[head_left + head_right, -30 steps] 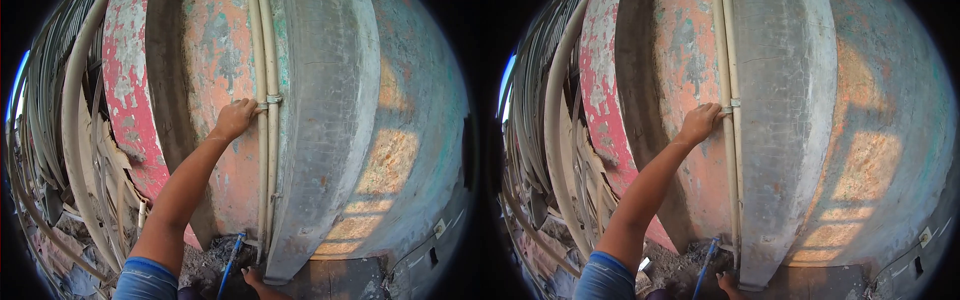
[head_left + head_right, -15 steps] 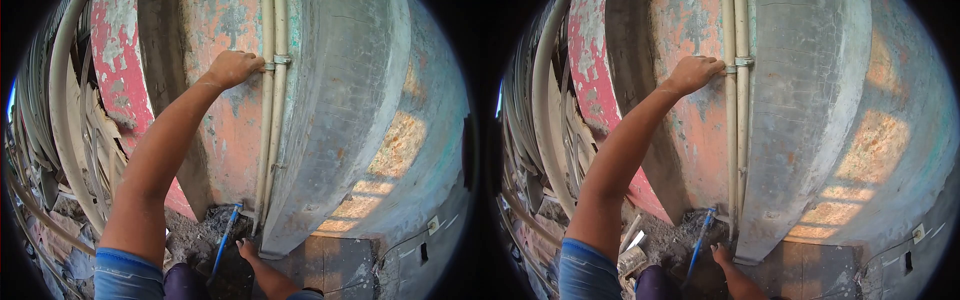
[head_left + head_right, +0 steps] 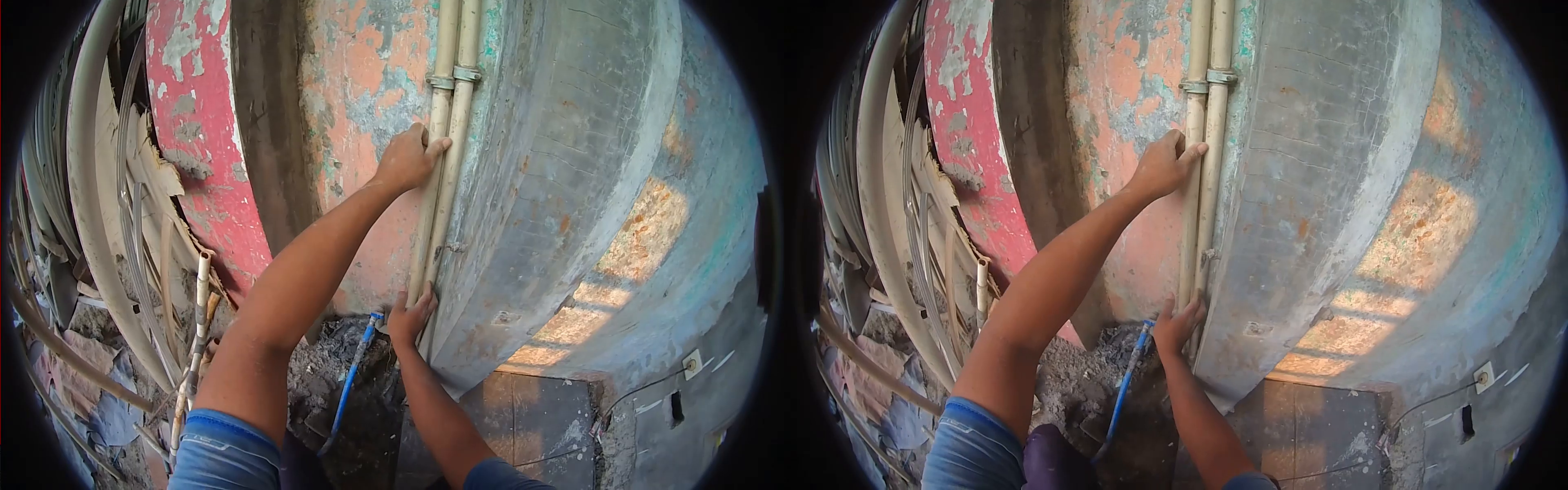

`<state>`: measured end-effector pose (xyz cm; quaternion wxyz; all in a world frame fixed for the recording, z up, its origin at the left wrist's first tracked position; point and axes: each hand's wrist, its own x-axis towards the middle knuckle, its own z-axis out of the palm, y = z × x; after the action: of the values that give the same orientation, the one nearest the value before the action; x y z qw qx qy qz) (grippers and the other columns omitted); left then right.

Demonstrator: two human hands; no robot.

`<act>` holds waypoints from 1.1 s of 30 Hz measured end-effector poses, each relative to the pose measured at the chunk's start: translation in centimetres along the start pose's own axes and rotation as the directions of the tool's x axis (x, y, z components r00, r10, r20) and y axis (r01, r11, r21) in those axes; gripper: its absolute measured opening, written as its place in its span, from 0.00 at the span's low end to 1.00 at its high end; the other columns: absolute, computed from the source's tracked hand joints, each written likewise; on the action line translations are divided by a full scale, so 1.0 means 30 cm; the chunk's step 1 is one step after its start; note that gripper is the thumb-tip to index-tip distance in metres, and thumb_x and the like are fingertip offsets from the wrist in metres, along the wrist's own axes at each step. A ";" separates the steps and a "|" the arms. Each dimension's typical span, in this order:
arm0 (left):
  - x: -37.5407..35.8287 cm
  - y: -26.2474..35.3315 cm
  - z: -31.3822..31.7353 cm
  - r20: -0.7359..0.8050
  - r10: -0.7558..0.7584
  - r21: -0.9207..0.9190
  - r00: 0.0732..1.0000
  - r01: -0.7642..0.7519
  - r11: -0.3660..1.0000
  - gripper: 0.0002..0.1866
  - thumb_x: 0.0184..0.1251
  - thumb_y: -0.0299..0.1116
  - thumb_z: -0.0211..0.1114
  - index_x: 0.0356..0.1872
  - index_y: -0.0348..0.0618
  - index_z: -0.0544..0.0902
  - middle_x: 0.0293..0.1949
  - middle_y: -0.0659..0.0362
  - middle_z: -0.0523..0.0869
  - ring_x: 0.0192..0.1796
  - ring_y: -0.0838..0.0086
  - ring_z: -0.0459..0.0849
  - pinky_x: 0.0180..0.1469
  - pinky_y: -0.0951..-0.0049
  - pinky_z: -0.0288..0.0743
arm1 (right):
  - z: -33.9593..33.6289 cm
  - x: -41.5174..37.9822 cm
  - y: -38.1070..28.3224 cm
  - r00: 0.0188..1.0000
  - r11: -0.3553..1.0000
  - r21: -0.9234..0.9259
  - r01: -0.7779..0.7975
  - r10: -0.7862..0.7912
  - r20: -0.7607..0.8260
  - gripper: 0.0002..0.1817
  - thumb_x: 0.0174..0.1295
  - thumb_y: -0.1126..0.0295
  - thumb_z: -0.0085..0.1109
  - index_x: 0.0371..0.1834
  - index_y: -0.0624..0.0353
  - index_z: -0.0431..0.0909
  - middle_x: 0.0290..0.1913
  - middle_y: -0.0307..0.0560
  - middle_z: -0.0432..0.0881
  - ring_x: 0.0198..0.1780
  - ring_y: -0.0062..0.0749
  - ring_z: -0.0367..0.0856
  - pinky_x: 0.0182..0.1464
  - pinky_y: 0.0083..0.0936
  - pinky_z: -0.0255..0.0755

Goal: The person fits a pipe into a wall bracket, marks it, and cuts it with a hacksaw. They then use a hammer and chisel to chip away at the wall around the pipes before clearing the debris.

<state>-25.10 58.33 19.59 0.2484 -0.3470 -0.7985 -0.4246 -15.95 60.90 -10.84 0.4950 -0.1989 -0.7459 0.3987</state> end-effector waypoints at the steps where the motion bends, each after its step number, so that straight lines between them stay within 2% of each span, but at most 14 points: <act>1: 0.004 -0.014 0.013 0.003 -0.003 -0.004 1.000 0.003 1.000 0.23 0.68 0.49 0.61 0.31 0.34 0.72 0.25 0.45 0.79 0.30 0.57 0.79 0.36 0.58 0.71 | 0.006 0.007 -0.014 0.999 0.999 -0.003 -0.043 0.043 0.011 0.33 0.65 0.59 0.56 0.66 0.71 0.59 0.64 0.68 0.63 0.66 0.61 0.62 0.67 0.47 0.59; 6: 0.026 -0.057 0.026 -0.009 0.175 0.016 0.984 -0.175 0.984 0.23 0.69 0.48 0.60 0.31 0.32 0.71 0.25 0.42 0.78 0.28 0.52 0.78 0.35 0.56 0.71 | 0.037 0.022 -0.040 0.995 0.994 -0.024 -0.104 0.104 -0.005 0.29 0.66 0.60 0.55 0.63 0.70 0.64 0.62 0.66 0.67 0.65 0.59 0.64 0.66 0.45 0.60; 10: 0.018 -0.056 0.028 -0.003 0.181 0.007 0.983 -0.181 0.983 0.22 0.69 0.47 0.59 0.32 0.32 0.71 0.26 0.41 0.79 0.29 0.50 0.79 0.36 0.56 0.71 | 0.046 0.021 -0.029 0.995 0.991 -0.082 -0.101 0.100 -0.017 0.26 0.66 0.62 0.55 0.60 0.70 0.68 0.60 0.64 0.70 0.62 0.59 0.68 0.64 0.45 0.63; 12: 0.025 -0.064 0.034 -0.042 0.222 0.047 0.974 -0.220 0.974 0.23 0.68 0.47 0.59 0.33 0.31 0.71 0.27 0.40 0.79 0.30 0.49 0.80 0.37 0.56 0.72 | 0.051 0.025 -0.014 0.994 0.998 -0.062 0.012 -0.019 -0.111 0.21 0.65 0.64 0.55 0.55 0.69 0.73 0.56 0.61 0.75 0.58 0.58 0.72 0.60 0.44 0.67; 15: 0.026 -0.084 0.060 -0.048 0.193 0.075 0.980 -0.190 0.979 0.25 0.66 0.49 0.61 0.34 0.30 0.71 0.27 0.38 0.80 0.32 0.47 0.81 0.37 0.55 0.73 | 0.046 0.045 0.009 0.996 1.000 0.012 -0.018 0.019 -0.088 0.18 0.64 0.66 0.56 0.50 0.69 0.77 0.52 0.61 0.78 0.55 0.57 0.75 0.57 0.42 0.70; 18: 0.024 -0.086 0.057 -0.047 0.192 0.109 0.980 -0.186 0.976 0.25 0.63 0.49 0.63 0.35 0.30 0.71 0.28 0.37 0.80 0.32 0.46 0.82 0.37 0.54 0.74 | 0.037 0.045 0.001 0.998 0.999 -0.026 -0.040 0.039 -0.038 0.16 0.63 0.68 0.57 0.49 0.69 0.79 0.50 0.59 0.79 0.52 0.55 0.78 0.54 0.40 0.72; 22: 0.017 -0.053 0.048 -0.092 0.164 0.065 0.982 -0.158 0.985 0.24 0.60 0.47 0.64 0.36 0.30 0.70 0.28 0.37 0.81 0.30 0.46 0.82 0.37 0.53 0.75 | 0.035 0.056 0.007 0.995 0.999 -0.010 0.048 -0.049 -0.087 0.15 0.62 0.69 0.59 0.48 0.66 0.80 0.50 0.57 0.80 0.51 0.54 0.79 0.53 0.40 0.73; 24: 0.016 -0.050 0.058 -0.137 0.191 0.079 0.972 -0.181 0.980 0.24 0.57 0.46 0.65 0.38 0.31 0.71 0.28 0.39 0.81 0.31 0.47 0.82 0.37 0.55 0.76 | 0.028 0.053 -0.008 0.997 1.000 0.008 -0.007 0.007 -0.076 0.13 0.60 0.70 0.58 0.44 0.67 0.82 0.45 0.59 0.82 0.48 0.54 0.81 0.52 0.40 0.74; 26: -0.012 -0.015 0.035 -0.128 0.093 0.213 0.987 -0.064 0.975 0.25 0.54 0.47 0.66 0.41 0.34 0.71 0.29 0.44 0.82 0.37 0.49 0.83 0.44 0.53 0.74 | 0.032 0.056 0.003 0.995 0.999 0.034 0.025 -0.021 -0.102 0.11 0.59 0.72 0.58 0.42 0.67 0.83 0.45 0.58 0.82 0.47 0.54 0.81 0.50 0.40 0.75; 27: -0.021 0.003 0.015 -0.100 0.054 0.308 0.994 -0.021 0.951 0.32 0.50 0.49 0.68 0.49 0.35 0.70 0.43 0.42 0.80 0.52 0.47 0.77 0.54 0.46 0.68 | 0.027 0.055 0.004 0.996 0.999 0.034 0.020 -0.017 -0.086 0.11 0.59 0.73 0.59 0.42 0.67 0.82 0.45 0.58 0.82 0.47 0.54 0.81 0.50 0.39 0.75; 28: -0.022 -0.009 0.021 -0.099 0.056 0.309 0.994 -0.023 0.951 0.32 0.50 0.49 0.68 0.49 0.35 0.70 0.43 0.42 0.80 0.52 0.47 0.77 0.54 0.46 0.68 | 0.026 0.056 0.004 0.998 0.999 0.031 0.013 -0.011 -0.068 0.11 0.58 0.74 0.59 0.42 0.67 0.82 0.44 0.57 0.82 0.47 0.54 0.81 0.50 0.39 0.75; 30: -0.034 -0.045 0.043 -0.384 0.328 0.490 0.863 -0.111 0.865 0.44 0.45 0.52 0.71 0.63 0.39 0.65 0.63 0.37 0.65 0.67 0.40 0.61 0.60 0.34 0.59 | 0.057 0.055 0.033 0.996 0.995 0.102 -0.008 0.016 -0.086 0.11 0.58 0.74 0.59 0.42 0.67 0.82 0.44 0.57 0.82 0.47 0.54 0.81 0.50 0.39 0.75; 31: -0.031 -0.056 0.049 -0.377 0.317 0.489 0.870 -0.104 0.866 0.44 0.45 0.52 0.71 0.63 0.39 0.65 0.63 0.37 0.65 0.67 0.40 0.61 0.60 0.34 0.59 | 0.068 0.046 0.048 0.994 0.985 0.167 -0.030 0.047 -0.098 0.11 0.58 0.74 0.58 0.42 0.67 0.82 0.44 0.57 0.82 0.47 0.54 0.81 0.50 0.39 0.75; 33: -0.046 -0.100 0.082 -0.295 0.260 0.452 0.920 -0.105 0.886 0.55 0.41 0.54 0.73 0.73 0.49 0.56 0.73 0.36 0.46 0.72 0.35 0.46 0.60 0.28 0.56 | 0.069 0.047 0.054 0.995 0.985 0.171 -0.024 0.040 -0.090 0.11 0.57 0.74 0.59 0.42 0.67 0.82 0.44 0.57 0.82 0.47 0.54 0.81 0.50 0.39 0.75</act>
<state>-26.78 58.75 15.85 0.4946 -0.2782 -0.7786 -0.2680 -18.58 62.03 -11.71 0.5379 -0.1862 -0.6820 0.4592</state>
